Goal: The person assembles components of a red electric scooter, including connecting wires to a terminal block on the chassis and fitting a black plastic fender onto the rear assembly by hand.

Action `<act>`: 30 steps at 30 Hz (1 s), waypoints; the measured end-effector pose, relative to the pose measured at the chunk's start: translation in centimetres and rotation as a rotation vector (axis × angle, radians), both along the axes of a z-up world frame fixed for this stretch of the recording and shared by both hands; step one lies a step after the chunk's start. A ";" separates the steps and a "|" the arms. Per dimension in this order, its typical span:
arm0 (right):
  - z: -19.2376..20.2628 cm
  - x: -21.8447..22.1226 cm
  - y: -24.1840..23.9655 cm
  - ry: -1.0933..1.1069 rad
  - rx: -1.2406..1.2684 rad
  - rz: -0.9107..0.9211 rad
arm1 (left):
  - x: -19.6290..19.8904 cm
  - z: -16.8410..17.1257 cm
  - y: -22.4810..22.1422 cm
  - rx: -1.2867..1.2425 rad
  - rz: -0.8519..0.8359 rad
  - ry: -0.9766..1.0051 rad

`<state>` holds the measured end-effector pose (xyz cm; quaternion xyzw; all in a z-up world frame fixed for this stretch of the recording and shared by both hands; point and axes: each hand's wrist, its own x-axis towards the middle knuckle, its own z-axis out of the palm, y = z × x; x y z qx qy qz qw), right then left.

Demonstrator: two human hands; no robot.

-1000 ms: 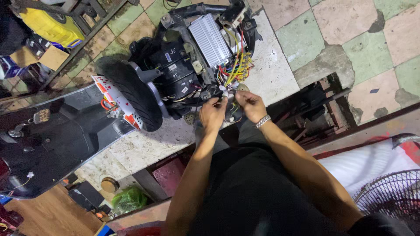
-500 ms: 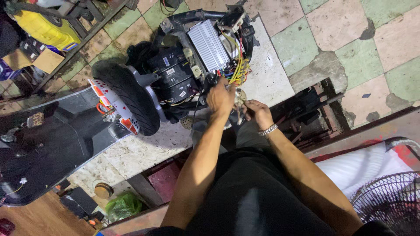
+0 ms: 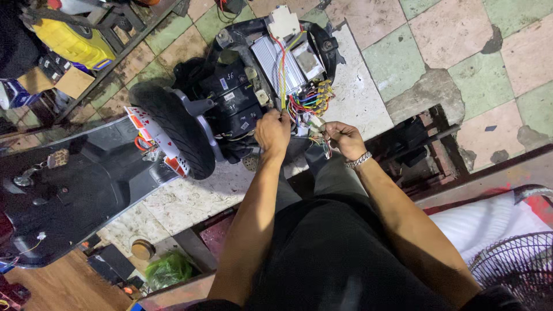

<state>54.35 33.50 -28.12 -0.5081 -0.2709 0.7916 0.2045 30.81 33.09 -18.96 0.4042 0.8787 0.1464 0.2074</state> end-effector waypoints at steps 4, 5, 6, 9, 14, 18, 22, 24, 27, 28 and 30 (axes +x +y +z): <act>1.5 -1.0 0.5 0.005 0.034 0.060 | 1.1 -0.2 0.7 -0.019 0.071 -0.194; 1.7 -1.1 0.5 0.005 0.033 0.061 | 1.6 -0.4 0.9 -0.186 0.082 -0.298; 1.7 -1.1 0.5 -0.009 0.151 0.127 | 2.0 -0.7 0.9 -0.353 0.093 -0.401; 1.8 -1.1 0.5 -0.040 0.253 0.231 | 3.3 -2.1 0.3 -0.104 0.281 -0.741; 2.3 -1.7 1.7 0.010 0.030 0.250 | 3.6 -2.7 -1.3 -0.090 0.378 -0.757; 5.3 -3.5 3.3 -0.282 0.260 0.369 | 3.7 -3.1 -2.4 0.049 0.259 -0.706; 7.5 -4.5 4.9 -0.501 0.346 0.579 | 3.4 -4.3 -3.3 0.147 0.212 -0.823; 6.8 -4.6 5.3 -0.485 0.405 0.560 | 3.1 -4.3 -3.3 0.216 0.054 -0.932; 4.2 -4.6 4.7 -0.355 0.410 0.435 | 3.0 -3.8 -3.3 -0.015 0.179 -0.767; 3.4 -4.5 4.3 -0.244 0.350 0.331 | 3.1 -3.9 -3.2 -0.015 0.181 -0.769; 2.1 -4.2 3.9 -0.172 0.285 0.339 | 3.6 -4.7 -2.8 0.125 0.355 -0.799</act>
